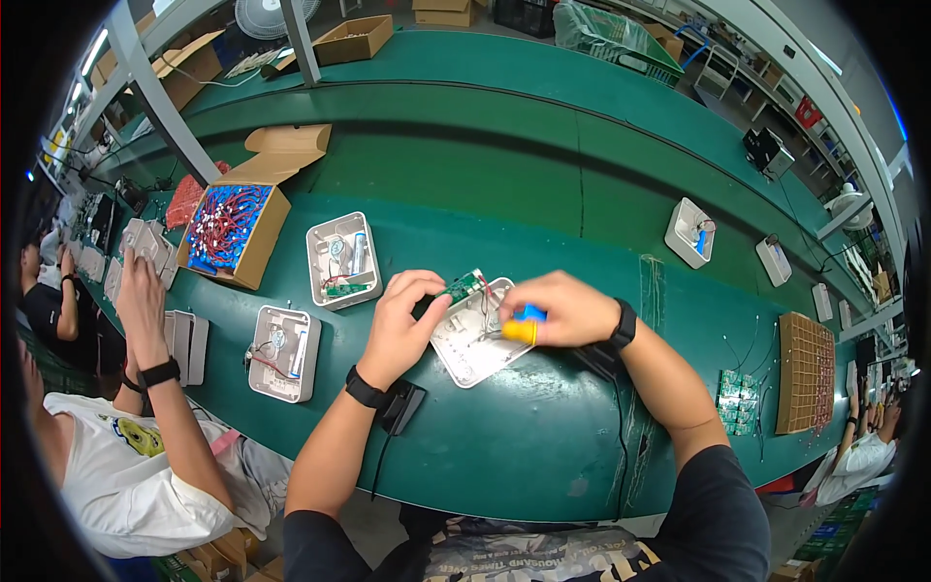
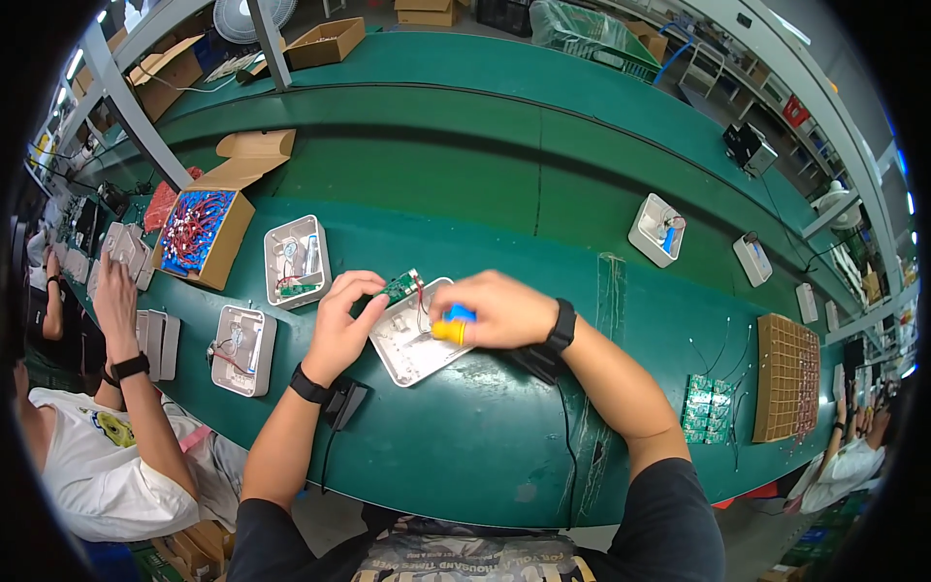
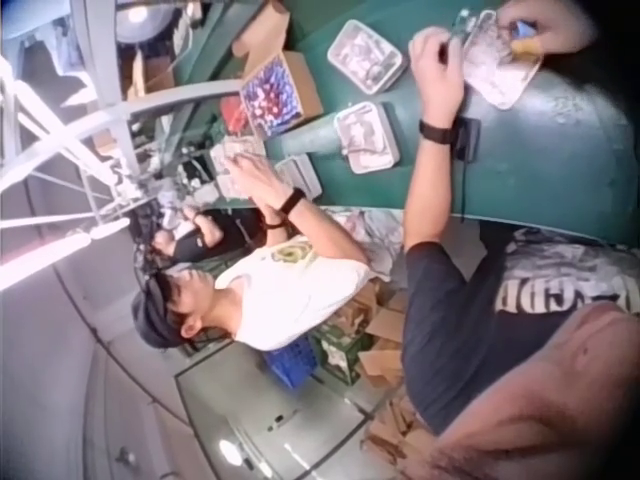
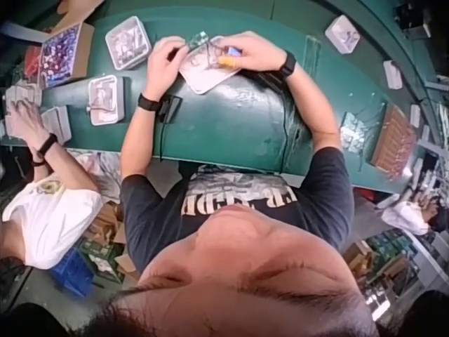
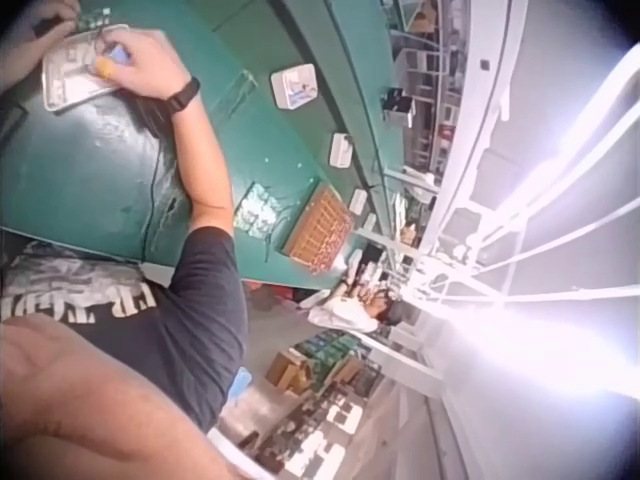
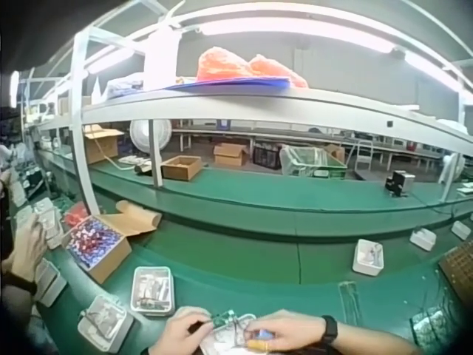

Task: Assembling and inspecting small electronic components on an industrial production line.

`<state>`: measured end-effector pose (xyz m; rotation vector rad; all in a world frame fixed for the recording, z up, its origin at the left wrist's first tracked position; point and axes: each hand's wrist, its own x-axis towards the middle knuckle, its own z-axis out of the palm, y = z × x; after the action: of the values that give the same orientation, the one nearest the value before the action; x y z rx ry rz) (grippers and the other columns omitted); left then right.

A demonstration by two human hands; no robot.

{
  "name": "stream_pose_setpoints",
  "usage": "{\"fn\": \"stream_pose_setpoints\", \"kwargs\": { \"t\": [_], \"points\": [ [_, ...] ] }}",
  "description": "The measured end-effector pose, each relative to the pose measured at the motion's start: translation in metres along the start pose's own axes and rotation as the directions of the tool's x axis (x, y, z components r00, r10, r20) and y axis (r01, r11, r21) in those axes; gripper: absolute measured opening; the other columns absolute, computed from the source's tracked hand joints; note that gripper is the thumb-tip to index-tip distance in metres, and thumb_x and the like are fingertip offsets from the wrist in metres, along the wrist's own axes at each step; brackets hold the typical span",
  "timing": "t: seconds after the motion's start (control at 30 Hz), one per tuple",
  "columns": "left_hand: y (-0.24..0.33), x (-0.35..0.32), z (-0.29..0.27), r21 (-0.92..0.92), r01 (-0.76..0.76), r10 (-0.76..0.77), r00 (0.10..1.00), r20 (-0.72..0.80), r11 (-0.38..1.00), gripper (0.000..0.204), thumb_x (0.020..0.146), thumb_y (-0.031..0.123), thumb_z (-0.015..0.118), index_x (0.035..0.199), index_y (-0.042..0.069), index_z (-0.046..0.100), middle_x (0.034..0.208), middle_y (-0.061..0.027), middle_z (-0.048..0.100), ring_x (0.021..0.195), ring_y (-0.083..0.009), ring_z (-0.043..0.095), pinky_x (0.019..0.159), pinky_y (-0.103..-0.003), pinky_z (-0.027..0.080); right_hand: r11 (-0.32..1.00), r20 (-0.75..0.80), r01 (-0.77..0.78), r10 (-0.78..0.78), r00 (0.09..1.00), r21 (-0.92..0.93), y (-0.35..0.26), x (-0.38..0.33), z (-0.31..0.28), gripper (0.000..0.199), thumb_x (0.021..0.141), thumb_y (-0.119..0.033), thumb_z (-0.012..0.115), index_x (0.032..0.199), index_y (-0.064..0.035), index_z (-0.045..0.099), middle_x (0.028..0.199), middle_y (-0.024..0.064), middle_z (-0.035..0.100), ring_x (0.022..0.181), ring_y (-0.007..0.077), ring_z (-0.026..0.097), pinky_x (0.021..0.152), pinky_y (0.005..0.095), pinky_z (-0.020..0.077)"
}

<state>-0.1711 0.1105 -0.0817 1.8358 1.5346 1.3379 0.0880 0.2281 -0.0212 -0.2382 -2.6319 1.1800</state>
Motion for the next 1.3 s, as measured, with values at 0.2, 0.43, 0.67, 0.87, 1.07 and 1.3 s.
{"fn": "stream_pose_setpoints", "kwargs": {
  "t": [0.2,0.43,0.67,0.87,1.07,1.3],
  "points": [
    [-0.005,-0.002,0.003,-0.28,0.217,-0.203,0.976,0.08,0.935,0.012,0.096,0.011,0.074,0.101,0.0,0.075,0.116,-0.0089,0.073,0.111,-0.0234,0.065,0.098,-0.035,0.049,0.942,-0.333,-0.292,0.225,0.916,-0.166,0.053,-0.006,-0.011,0.024,0.095,-0.016,0.076,0.118,-0.0093,0.072,0.11,0.0094,0.073,0.099,0.0281,0.071,0.09,0.0382,0.056],
    [-0.009,-0.005,0.005,-0.338,0.275,-0.252,0.961,0.109,0.9,0.012,0.096,0.012,0.074,0.099,0.0,0.075,0.115,-0.0085,0.073,0.111,-0.0222,0.065,0.099,-0.035,0.048,0.884,-0.302,0.111,-0.271,0.914,-0.455,0.021,0.013,0.01,0.03,0.087,-0.011,0.081,0.117,-0.0098,0.075,0.118,0.0083,0.073,0.112,0.0274,0.069,0.101,0.0405,0.052],
    [0.019,0.002,0.002,-0.088,0.088,-0.088,0.996,0.009,0.992,0.035,0.096,0.027,0.076,0.119,0.0,0.071,0.112,-0.0137,0.072,0.1,-0.0219,0.068,0.089,-0.033,0.053,0.892,-0.251,0.142,-0.268,0.93,-0.428,0.032,0.01,0.017,0.031,0.079,-0.002,0.08,0.109,-0.0075,0.076,0.12,0.0096,0.073,0.11,0.0291,0.07,0.098,0.0405,0.0559],
    [0.066,-0.008,-0.008,0.604,0.258,-0.47,0.854,0.223,0.754,0.085,0.083,0.054,0.081,0.146,0.002,0.054,0.091,-0.0201,0.073,0.081,-0.0387,0.073,0.079,-0.049,0.058,0.974,-0.431,0.034,-0.131,0.893,-0.225,0.035,0.008,0.019,0.026,0.079,0.006,0.074,0.104,-0.0031,0.073,0.12,0.0109,0.074,0.098,0.0253,0.074,0.086,0.0372,0.0612],
    [0.051,-0.014,0.008,0.518,0.215,-0.376,0.898,0.228,0.828,0.09,0.084,0.049,0.077,0.153,-0.001,0.047,0.098,-0.0218,0.075,0.092,-0.0414,0.074,0.087,-0.05,0.059,0.985,-0.545,-0.146,0.076,0.835,-0.087,0.028,0.008,0.025,0.023,0.083,0.007,0.072,0.103,-0.002,0.072,0.119,0.011,0.074,0.089,0.0188,0.074,0.079,0.0343,0.0608],
    [0.023,-0.01,0.011,0.204,0.042,-0.071,0.988,0.139,0.978,0.084,0.085,0.023,0.077,0.157,-0.001,0.042,0.122,-0.0219,0.072,0.113,-0.038,0.069,0.092,-0.047,0.057,0.981,-0.456,-0.192,0.187,0.87,0.035,0.024,0.009,0.015,0.023,0.084,0.004,0.072,0.105,-0.0043,0.07,0.12,0.011,0.072,0.089,0.0265,0.071,0.079,0.0363,0.0597]
  ]
}}
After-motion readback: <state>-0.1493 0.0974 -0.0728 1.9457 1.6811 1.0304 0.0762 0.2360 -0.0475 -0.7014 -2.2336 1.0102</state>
